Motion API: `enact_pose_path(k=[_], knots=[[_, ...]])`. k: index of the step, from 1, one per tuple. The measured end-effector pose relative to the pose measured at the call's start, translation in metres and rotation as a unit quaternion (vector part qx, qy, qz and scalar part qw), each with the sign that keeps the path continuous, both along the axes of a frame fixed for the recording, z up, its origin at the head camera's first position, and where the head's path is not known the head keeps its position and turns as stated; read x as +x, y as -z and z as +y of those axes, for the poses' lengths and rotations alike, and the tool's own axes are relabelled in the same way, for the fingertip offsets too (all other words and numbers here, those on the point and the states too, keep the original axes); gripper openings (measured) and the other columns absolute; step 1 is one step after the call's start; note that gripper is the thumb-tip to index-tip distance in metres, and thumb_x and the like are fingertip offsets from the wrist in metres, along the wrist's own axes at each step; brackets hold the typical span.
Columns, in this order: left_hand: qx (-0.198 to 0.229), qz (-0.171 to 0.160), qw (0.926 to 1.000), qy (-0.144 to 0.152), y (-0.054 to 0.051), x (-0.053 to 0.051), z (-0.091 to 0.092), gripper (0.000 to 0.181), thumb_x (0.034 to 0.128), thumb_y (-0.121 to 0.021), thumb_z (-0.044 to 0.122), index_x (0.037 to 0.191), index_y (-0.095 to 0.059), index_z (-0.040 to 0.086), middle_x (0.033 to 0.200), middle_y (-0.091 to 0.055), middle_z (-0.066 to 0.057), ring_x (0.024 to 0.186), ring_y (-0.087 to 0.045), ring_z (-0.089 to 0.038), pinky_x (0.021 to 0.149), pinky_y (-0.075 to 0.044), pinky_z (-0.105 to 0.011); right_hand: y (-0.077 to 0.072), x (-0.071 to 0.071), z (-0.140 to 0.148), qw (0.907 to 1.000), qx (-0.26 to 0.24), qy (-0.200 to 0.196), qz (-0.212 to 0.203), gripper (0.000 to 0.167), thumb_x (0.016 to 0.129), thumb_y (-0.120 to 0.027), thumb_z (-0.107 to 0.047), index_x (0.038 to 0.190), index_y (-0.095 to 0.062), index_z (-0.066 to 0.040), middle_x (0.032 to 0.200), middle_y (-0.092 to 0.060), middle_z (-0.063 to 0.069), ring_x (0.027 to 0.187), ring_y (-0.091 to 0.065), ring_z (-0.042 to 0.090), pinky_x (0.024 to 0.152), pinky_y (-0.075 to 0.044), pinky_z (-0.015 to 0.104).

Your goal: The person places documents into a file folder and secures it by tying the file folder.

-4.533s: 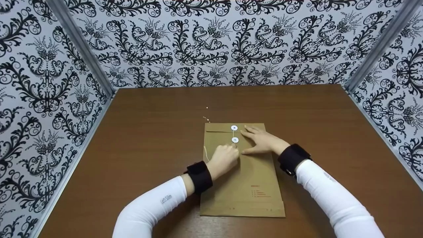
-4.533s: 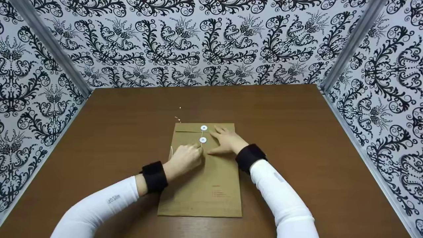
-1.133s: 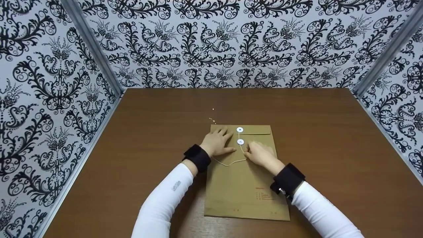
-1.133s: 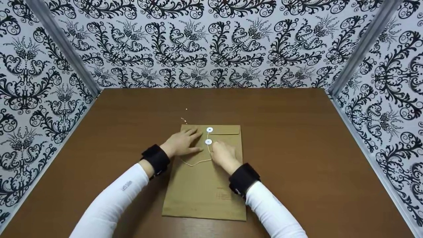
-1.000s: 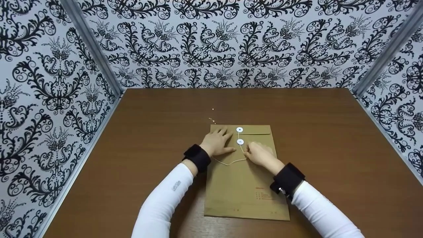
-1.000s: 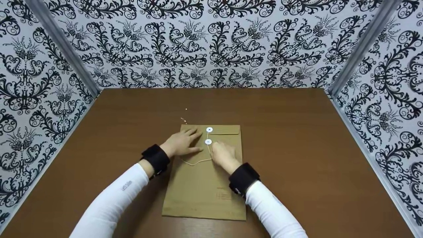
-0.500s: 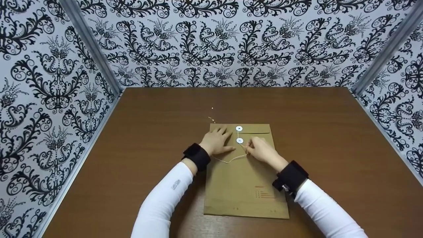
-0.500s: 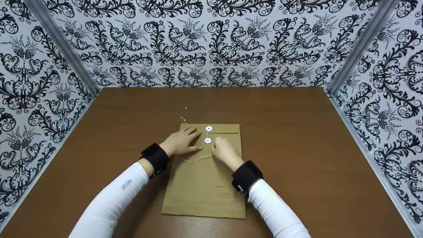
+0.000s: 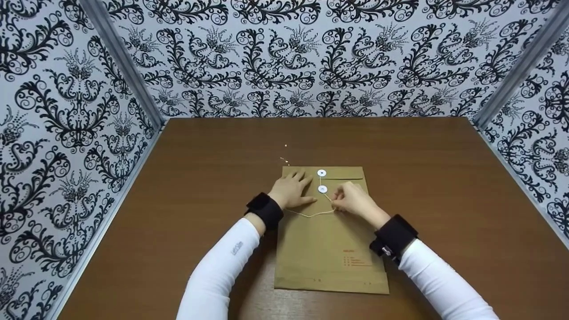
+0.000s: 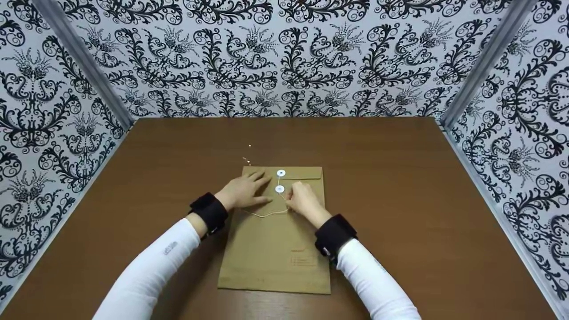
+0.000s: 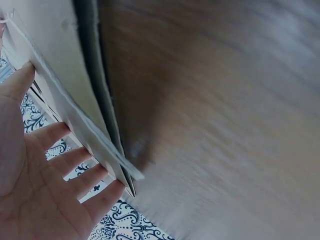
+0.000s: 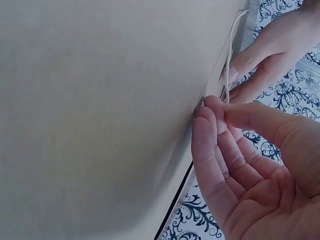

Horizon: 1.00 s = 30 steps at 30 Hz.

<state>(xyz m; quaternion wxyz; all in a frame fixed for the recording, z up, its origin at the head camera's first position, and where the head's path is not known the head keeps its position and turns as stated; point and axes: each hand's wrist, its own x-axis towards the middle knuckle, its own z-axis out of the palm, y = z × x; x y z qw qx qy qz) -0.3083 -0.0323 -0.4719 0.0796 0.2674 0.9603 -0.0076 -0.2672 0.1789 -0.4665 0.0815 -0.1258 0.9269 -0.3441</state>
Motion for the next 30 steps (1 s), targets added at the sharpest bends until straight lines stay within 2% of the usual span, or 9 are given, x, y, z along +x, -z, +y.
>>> enact_pose_path(k=[6, 15, 22, 30], knots=[[0.008, 0.002, 1.0, 0.001, 0.001, -0.001, 0.0, 0.076, 0.0996, -0.051, 0.062, 0.161, -0.035, 0.02, 0.168, -0.033, -0.01, 0.156, -0.035, -0.032, 0.122, -0.04, -0.046, -0.001, -0.002, 0.009, 0.9992, 0.036, -0.008, 0.014, 0.005, 0.083, -0.073, -0.003, 0.079, -0.075, 0.0, 0.07, -0.075, 0.011, 0.051, -0.056, 0.004, 0.05, -0.044, 0.017], [0.012, -0.002, 0.9999, 0.003, 0.002, -0.001, -0.001, 0.075, 0.1002, -0.051, 0.061, 0.161, -0.034, 0.02, 0.169, -0.033, -0.011, 0.156, -0.033, -0.032, 0.123, -0.039, -0.047, -0.003, -0.009, 0.023, 0.9888, 0.123, -0.023, 0.082, 0.008, 0.082, -0.071, -0.006, 0.075, -0.076, -0.006, 0.068, -0.072, 0.005, 0.058, -0.056, 0.012, 0.057, -0.044, 0.027], [0.015, -0.004, 0.9999, 0.0, 0.0, 0.002, -0.002, 0.075, 0.1002, -0.051, 0.061, 0.161, -0.034, 0.02, 0.169, -0.032, -0.011, 0.155, -0.035, -0.033, 0.123, -0.039, -0.048, -0.003, -0.023, 0.03, 0.9821, 0.156, -0.02, 0.103, 0.007, 0.083, -0.071, -0.007, 0.076, -0.074, -0.006, 0.073, -0.073, 0.009, 0.065, -0.064, 0.021, 0.065, -0.053, 0.041], [0.019, -0.008, 0.9998, -0.002, -0.004, 0.005, -0.001, 0.075, 0.1004, -0.052, 0.06, 0.161, -0.035, 0.019, 0.169, -0.033, -0.011, 0.155, -0.035, -0.033, 0.123, -0.039, -0.049, -0.004, -0.038, 0.034, 0.9743, 0.189, -0.021, 0.121, 0.008, 0.087, -0.07, -0.007, 0.083, -0.076, -0.003, 0.083, -0.075, 0.014, 0.076, -0.07, 0.033, 0.071, -0.057, 0.049]])
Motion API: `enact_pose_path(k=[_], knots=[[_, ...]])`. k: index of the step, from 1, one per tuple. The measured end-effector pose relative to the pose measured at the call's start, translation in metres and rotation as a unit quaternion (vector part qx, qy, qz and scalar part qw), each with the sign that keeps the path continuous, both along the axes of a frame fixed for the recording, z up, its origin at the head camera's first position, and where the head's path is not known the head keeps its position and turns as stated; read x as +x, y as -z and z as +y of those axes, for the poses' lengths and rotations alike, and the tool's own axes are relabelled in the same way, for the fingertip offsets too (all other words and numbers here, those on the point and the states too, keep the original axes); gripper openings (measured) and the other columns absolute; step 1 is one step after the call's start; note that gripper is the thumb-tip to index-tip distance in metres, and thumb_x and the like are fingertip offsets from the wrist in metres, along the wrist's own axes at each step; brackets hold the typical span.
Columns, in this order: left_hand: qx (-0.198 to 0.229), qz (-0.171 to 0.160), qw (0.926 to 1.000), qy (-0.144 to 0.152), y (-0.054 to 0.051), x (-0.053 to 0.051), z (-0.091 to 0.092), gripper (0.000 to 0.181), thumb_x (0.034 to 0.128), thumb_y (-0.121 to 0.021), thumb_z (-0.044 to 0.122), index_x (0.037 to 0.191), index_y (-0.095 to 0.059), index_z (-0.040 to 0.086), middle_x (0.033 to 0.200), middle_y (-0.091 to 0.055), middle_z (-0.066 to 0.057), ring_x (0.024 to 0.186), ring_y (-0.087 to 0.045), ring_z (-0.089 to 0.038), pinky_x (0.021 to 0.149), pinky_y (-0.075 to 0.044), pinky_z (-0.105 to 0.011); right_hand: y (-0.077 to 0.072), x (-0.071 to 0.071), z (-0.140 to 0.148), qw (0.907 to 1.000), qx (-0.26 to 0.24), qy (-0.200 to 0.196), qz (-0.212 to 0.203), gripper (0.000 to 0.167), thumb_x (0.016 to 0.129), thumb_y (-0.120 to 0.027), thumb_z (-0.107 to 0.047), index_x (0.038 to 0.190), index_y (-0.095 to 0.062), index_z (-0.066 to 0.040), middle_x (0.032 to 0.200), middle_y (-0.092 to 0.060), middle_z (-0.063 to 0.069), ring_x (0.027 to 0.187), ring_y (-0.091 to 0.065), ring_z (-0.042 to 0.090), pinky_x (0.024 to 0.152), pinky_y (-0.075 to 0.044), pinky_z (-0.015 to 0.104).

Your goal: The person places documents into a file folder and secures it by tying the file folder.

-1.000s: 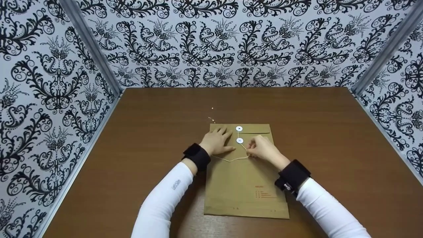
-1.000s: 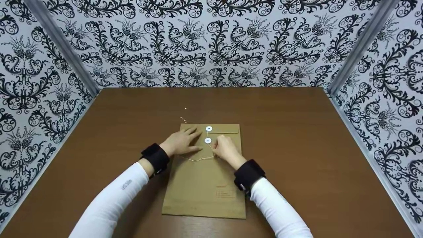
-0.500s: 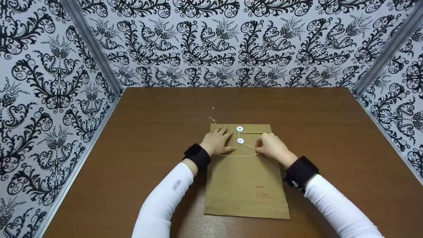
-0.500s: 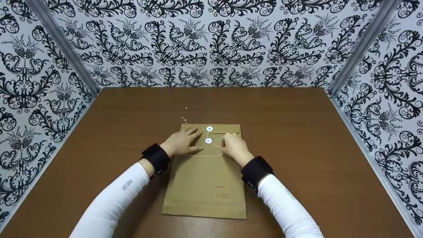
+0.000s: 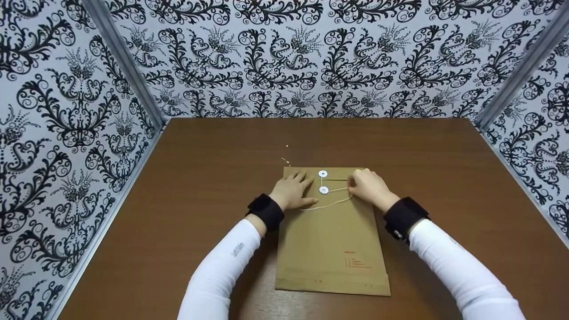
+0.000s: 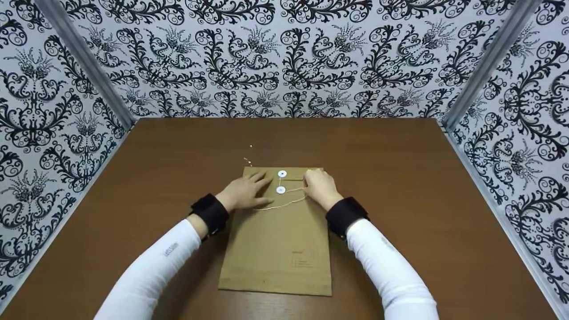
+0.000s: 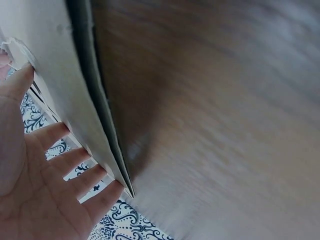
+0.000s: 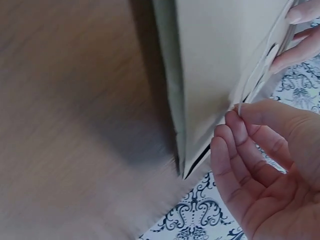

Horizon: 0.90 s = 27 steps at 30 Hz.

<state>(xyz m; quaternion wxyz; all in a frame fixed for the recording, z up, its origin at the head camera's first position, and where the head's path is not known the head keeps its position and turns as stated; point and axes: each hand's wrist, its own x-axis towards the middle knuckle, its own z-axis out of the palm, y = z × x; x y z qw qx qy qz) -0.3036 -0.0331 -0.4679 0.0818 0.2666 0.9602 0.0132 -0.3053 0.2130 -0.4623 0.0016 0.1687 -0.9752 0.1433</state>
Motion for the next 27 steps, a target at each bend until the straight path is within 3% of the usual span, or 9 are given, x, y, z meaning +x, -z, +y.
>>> enact_pose_path(k=[11, 27], knots=[[0.001, 0.009, 1.0, 0.002, 0.004, -0.003, 0.0, 0.075, 0.0997, -0.053, 0.06, 0.16, -0.037, 0.018, 0.168, -0.034, -0.012, 0.155, -0.036, -0.033, 0.121, -0.04, -0.05, 0.0, -0.019, -0.003, 0.9999, -0.008, -0.001, 0.013, 0.006, 0.085, -0.068, -0.005, 0.085, -0.074, -0.002, 0.086, -0.074, 0.015, 0.078, -0.07, 0.034, 0.071, -0.057, 0.05], [-0.006, 0.014, 0.9999, -0.002, 0.007, -0.004, 0.0, 0.075, 0.0992, -0.053, 0.061, 0.16, -0.036, 0.021, 0.168, -0.034, -0.01, 0.154, -0.037, -0.033, 0.121, -0.041, -0.048, -0.002, -0.041, -0.009, 0.9999, -0.01, -0.003, -0.008, 0.009, 0.091, -0.067, -0.006, 0.091, -0.073, 0.001, 0.094, -0.075, 0.02, 0.091, -0.072, 0.041, 0.084, -0.058, 0.055]])
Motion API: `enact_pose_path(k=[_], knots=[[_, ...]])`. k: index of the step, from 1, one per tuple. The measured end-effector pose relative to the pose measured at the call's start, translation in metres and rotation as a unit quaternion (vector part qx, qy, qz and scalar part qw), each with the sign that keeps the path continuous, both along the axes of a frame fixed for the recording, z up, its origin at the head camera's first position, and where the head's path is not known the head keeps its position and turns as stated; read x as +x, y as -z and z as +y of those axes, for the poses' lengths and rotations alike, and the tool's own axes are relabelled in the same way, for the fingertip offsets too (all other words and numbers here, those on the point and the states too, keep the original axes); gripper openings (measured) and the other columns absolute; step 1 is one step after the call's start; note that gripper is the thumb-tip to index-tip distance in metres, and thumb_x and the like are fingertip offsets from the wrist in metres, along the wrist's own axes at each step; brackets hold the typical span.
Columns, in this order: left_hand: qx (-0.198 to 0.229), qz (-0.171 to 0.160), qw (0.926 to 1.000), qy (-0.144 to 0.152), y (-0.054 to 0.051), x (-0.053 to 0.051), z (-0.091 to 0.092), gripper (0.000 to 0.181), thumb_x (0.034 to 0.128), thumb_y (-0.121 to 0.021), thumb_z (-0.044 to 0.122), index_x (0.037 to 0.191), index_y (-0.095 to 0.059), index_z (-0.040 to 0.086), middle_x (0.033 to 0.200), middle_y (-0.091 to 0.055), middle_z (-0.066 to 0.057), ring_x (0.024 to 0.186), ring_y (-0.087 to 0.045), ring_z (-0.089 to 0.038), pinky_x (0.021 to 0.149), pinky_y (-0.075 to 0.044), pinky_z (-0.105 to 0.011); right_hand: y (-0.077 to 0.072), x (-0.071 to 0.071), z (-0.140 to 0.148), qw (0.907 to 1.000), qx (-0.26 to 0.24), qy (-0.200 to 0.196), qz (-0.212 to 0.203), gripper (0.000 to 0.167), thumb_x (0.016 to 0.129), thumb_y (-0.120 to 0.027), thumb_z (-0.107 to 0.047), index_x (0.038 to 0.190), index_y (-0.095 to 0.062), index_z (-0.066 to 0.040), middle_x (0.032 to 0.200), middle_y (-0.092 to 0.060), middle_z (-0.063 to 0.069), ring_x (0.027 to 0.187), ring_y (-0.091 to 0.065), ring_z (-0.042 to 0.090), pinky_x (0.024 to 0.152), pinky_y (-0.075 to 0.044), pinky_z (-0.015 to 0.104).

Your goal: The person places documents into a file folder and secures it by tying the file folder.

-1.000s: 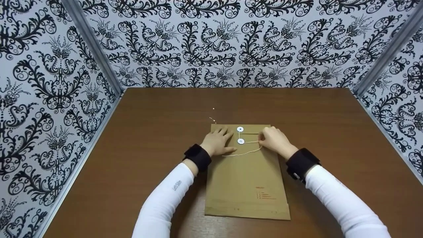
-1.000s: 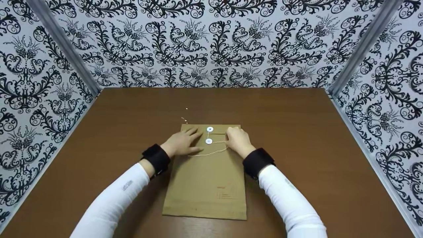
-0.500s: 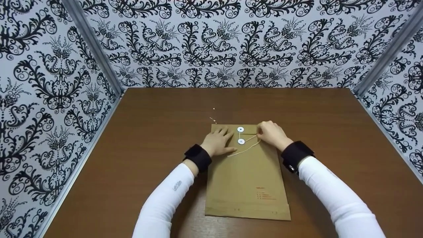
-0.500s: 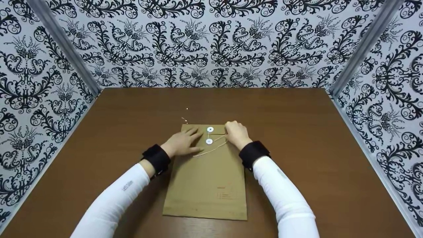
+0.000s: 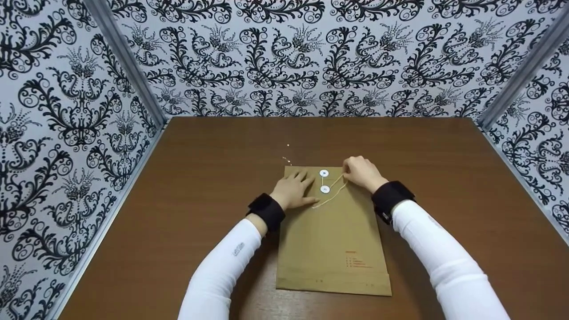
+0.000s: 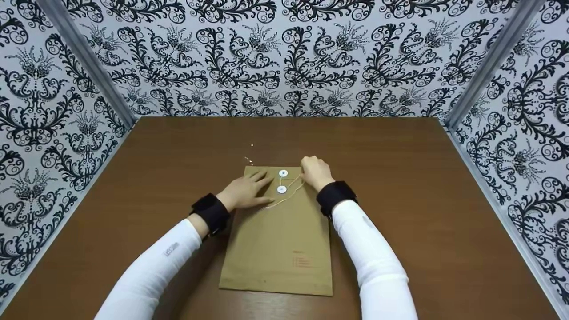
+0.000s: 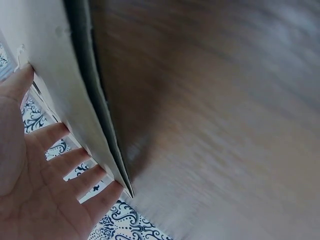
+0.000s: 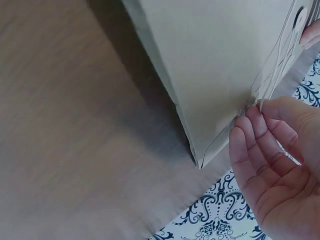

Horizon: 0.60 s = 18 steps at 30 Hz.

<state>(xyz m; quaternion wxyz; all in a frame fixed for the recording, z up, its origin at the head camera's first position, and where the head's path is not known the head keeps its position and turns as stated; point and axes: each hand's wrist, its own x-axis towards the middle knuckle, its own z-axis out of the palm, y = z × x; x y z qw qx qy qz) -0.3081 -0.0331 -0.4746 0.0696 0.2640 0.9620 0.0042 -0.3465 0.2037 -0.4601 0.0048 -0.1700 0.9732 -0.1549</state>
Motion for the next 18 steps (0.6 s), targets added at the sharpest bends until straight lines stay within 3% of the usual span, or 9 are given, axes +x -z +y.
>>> enact_pose_path(k=[18], knots=[[0.005, 0.003, 1.0, 0.002, -0.001, 0.001, 0.0, 0.074, 0.0992, -0.053, 0.061, 0.159, -0.039, 0.019, 0.168, -0.034, -0.011, 0.153, -0.038, -0.034, 0.122, -0.04, -0.048, 0.0, -0.02, -0.024, 0.9994, -0.006, 0.021, -0.027, 0.014, 0.087, -0.067, -0.007, 0.096, -0.075, 0.001, 0.105, -0.076, 0.022, 0.101, -0.072, 0.044, 0.091, -0.057, 0.055]])
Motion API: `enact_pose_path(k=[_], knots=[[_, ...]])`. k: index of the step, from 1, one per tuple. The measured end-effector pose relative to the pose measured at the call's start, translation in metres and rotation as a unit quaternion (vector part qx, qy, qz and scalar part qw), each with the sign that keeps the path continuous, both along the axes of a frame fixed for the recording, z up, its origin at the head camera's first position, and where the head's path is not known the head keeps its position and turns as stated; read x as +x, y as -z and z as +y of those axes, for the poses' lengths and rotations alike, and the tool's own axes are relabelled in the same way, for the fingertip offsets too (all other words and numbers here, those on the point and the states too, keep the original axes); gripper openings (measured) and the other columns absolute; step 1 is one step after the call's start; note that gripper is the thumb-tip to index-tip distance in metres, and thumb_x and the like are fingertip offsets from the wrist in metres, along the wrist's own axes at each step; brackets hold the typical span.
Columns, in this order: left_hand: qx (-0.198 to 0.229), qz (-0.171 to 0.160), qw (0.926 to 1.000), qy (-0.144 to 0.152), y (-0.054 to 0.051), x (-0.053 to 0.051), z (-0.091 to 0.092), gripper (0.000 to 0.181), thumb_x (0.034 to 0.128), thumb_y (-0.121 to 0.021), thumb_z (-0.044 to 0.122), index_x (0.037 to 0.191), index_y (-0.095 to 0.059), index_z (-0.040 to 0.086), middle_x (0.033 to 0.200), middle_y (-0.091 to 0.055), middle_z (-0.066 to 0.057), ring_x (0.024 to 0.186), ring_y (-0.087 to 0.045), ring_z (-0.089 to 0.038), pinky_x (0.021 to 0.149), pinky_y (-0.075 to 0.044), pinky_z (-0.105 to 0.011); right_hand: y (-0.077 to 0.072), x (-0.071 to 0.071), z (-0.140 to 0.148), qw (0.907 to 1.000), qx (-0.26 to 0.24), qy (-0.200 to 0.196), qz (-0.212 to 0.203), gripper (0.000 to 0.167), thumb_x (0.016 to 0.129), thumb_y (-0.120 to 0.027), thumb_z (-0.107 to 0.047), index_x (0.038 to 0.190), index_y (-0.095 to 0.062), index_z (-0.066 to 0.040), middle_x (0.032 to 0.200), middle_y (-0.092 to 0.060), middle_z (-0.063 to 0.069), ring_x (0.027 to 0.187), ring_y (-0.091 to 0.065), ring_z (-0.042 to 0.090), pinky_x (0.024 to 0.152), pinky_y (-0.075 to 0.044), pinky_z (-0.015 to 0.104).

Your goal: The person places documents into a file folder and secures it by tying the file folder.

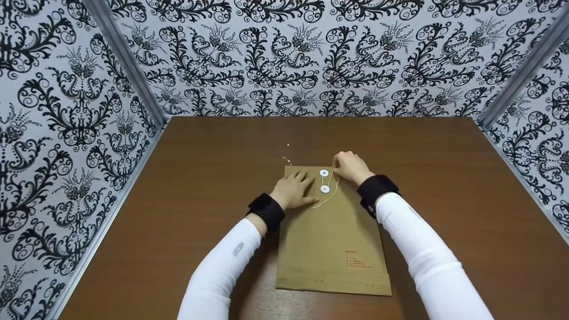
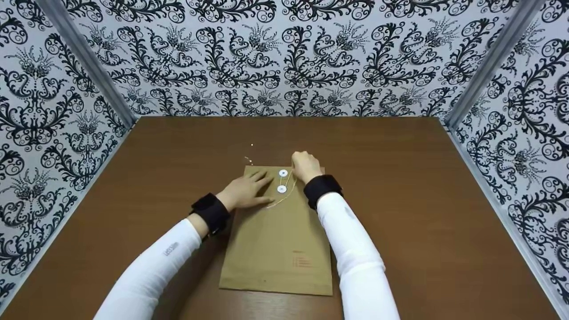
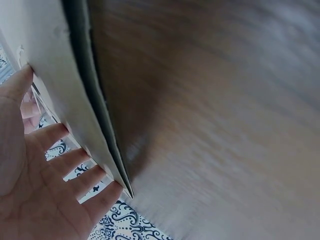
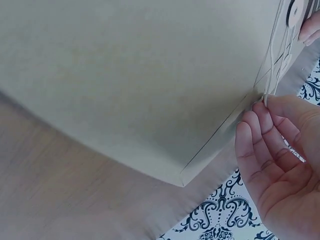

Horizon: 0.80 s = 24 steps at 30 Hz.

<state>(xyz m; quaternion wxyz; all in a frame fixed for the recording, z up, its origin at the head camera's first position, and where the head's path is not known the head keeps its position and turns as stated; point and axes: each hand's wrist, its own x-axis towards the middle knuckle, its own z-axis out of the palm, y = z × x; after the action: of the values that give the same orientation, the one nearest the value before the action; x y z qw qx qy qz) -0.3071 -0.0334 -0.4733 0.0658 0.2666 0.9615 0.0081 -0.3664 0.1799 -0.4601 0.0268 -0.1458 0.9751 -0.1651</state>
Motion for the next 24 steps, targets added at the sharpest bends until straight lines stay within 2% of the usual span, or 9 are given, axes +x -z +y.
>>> enact_pose_path(k=[15, 22, 23, 24], knots=[[-0.002, -0.006, 1.0, 0.004, 0.002, -0.003, -0.001, 0.077, 0.0994, -0.052, 0.061, 0.161, -0.035, 0.018, 0.168, -0.035, -0.011, 0.154, -0.037, -0.033, 0.124, -0.037, -0.048, -0.001, -0.004, -0.019, 0.9991, 0.03, -0.021, 0.022, 0.01, 0.091, -0.069, -0.007, 0.096, -0.074, 0.001, 0.103, -0.076, 0.021, 0.1, -0.072, 0.042, 0.088, -0.057, 0.055], [0.006, 0.006, 0.9999, 0.01, 0.002, -0.002, -0.001, 0.075, 0.099, -0.054, 0.059, 0.159, -0.039, 0.016, 0.165, -0.04, -0.013, 0.152, -0.04, -0.034, 0.123, -0.038, -0.048, 0.0, -0.003, -0.026, 0.9985, 0.033, -0.026, 0.035, 0.007, 0.089, -0.068, -0.004, 0.091, -0.072, 0.0, 0.098, -0.076, 0.02, 0.097, -0.072, 0.042, 0.084, -0.058, 0.054], [0.005, 0.018, 0.9997, 0.013, 0.008, -0.005, -0.001, 0.075, 0.099, -0.052, 0.062, 0.158, -0.04, 0.018, 0.164, -0.041, -0.013, 0.151, -0.042, -0.034, 0.122, -0.04, -0.047, 0.0, -0.004, -0.026, 0.9985, 0.033, -0.027, 0.036, 0.007, 0.089, -0.068, -0.005, 0.091, -0.072, 0.0, 0.098, -0.076, 0.019, 0.096, -0.072, 0.042, 0.083, -0.058, 0.054], [0.006, 0.019, 0.9997, 0.013, 0.008, -0.005, -0.001, 0.075, 0.0988, -0.052, 0.062, 0.158, -0.04, 0.018, 0.163, -0.042, -0.013, 0.151, -0.042, -0.034, 0.122, -0.04, -0.047, 0.0, -0.004, -0.027, 0.9984, 0.033, -0.027, 0.036, 0.007, 0.089, -0.068, -0.005, 0.092, -0.072, 0.0, 0.099, -0.076, 0.019, 0.097, -0.072, 0.042, 0.083, -0.058, 0.054]])
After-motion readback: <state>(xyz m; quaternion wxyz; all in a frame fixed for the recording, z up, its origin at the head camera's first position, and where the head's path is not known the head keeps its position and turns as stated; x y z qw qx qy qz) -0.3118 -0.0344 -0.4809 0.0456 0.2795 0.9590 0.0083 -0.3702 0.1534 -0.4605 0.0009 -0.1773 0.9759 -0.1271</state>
